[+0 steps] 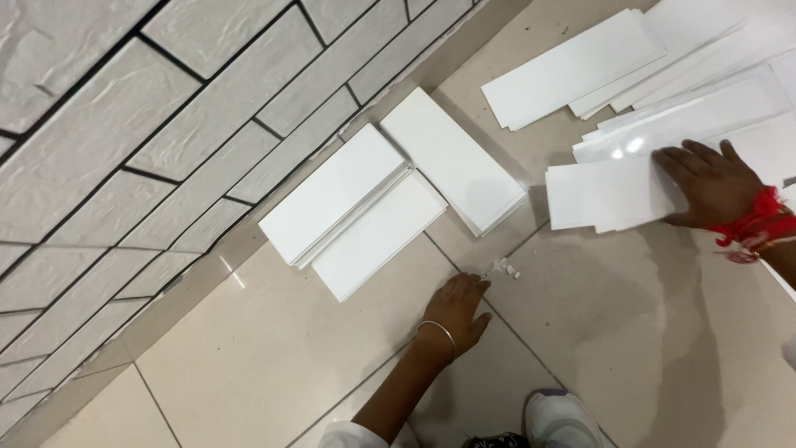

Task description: The person picks up white foam boards from the floor and stacks them into piles against a wall.

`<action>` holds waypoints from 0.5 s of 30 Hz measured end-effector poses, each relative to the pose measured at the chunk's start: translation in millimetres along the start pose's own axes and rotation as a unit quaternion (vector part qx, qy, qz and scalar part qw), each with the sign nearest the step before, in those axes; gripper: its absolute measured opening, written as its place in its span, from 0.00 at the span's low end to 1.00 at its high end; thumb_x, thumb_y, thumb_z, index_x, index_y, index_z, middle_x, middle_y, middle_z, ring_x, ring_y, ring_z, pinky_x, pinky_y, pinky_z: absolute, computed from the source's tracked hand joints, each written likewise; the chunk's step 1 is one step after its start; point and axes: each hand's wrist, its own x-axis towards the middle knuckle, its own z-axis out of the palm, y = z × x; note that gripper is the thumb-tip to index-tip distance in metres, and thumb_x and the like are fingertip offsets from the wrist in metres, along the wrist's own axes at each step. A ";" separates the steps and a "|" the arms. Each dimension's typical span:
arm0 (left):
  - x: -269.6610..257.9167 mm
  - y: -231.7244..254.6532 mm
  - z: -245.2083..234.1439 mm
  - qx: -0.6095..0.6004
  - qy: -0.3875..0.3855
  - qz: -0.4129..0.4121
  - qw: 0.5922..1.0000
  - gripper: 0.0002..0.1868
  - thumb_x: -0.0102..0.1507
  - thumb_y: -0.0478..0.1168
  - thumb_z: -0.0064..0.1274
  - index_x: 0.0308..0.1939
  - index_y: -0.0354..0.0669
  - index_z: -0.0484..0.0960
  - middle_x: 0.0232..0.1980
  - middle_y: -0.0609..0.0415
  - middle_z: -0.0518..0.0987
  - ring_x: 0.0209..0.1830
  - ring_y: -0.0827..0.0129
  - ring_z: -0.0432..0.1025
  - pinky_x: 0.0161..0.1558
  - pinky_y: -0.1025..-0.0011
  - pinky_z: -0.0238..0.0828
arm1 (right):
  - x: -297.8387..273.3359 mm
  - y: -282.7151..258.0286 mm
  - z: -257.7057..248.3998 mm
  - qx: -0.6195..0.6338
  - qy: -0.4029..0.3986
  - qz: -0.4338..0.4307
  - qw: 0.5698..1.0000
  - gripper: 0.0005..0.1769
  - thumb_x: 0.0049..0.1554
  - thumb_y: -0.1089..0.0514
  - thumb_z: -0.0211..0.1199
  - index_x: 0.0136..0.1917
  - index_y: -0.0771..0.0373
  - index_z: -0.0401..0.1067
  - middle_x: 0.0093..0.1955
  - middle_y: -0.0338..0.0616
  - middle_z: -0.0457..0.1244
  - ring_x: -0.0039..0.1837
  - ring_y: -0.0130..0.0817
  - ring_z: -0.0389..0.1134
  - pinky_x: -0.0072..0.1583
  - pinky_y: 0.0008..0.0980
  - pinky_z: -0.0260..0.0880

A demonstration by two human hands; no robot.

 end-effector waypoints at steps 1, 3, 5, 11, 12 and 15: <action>-6.5 -2.9 -6.6 -0.026 0.012 -0.019 0.999 0.31 0.64 0.46 0.55 0.69 0.38 0.70 0.71 0.42 0.69 0.74 0.48 0.61 0.72 0.56 0.57 | -8.1 3.2 -2.2 0.007 0.021 -0.004 1.000 0.72 0.39 0.20 0.71 0.84 0.52 0.44 0.83 0.39 0.48 0.84 0.38 0.46 0.81 0.49 0.50; -21.1 -3.2 -19.7 -0.083 0.033 -0.055 0.995 0.33 0.65 0.51 0.57 0.68 0.37 0.69 0.70 0.41 0.70 0.71 0.48 0.64 0.71 0.58 0.61 | -24.3 -5.8 -11.8 0.115 0.102 -0.031 0.988 0.72 0.35 0.24 0.72 0.82 0.56 0.49 0.81 0.45 0.51 0.82 0.43 0.51 0.78 0.50 0.56; -27.7 4.6 -30.8 -0.152 0.055 -0.085 0.983 0.36 0.62 0.53 0.60 0.69 0.38 0.69 0.69 0.42 0.71 0.70 0.48 0.65 0.69 0.57 0.62 | -45.7 -20.1 -31.7 0.313 0.219 -0.068 0.922 0.69 0.32 0.33 0.74 0.80 0.62 0.55 0.78 0.56 0.55 0.78 0.51 0.57 0.73 0.53 0.65; -26.6 37.8 -50.5 -0.237 0.079 -0.063 0.966 0.46 0.58 0.60 0.62 0.73 0.41 0.67 0.73 0.43 0.71 0.74 0.51 0.65 0.71 0.56 0.62 | -93.6 -78.6 -111.7 0.719 0.226 -0.075 0.653 0.59 0.40 0.40 0.77 0.77 0.67 0.58 0.73 0.55 0.61 0.72 0.45 0.64 0.69 0.49 0.69; -24.6 42.8 -50.9 -0.240 0.077 -0.054 0.966 0.49 0.57 0.63 0.62 0.75 0.42 0.65 0.75 0.43 0.69 0.75 0.51 0.64 0.72 0.55 0.62 | -94.0 -90.7 -115.5 0.731 0.262 -0.089 0.624 0.58 0.43 0.39 0.76 0.78 0.67 0.57 0.74 0.54 0.61 0.73 0.45 0.64 0.70 0.48 0.68; -14.5 56.2 -49.7 -0.160 0.118 0.036 0.979 0.65 0.52 0.68 0.67 0.82 0.39 0.55 0.81 0.34 0.59 0.81 0.40 0.55 0.75 0.48 0.57 | -88.3 -137.8 -102.8 0.760 0.310 -0.111 0.561 0.56 0.49 0.38 0.74 0.79 0.67 0.56 0.75 0.52 0.61 0.75 0.46 0.64 0.72 0.45 0.68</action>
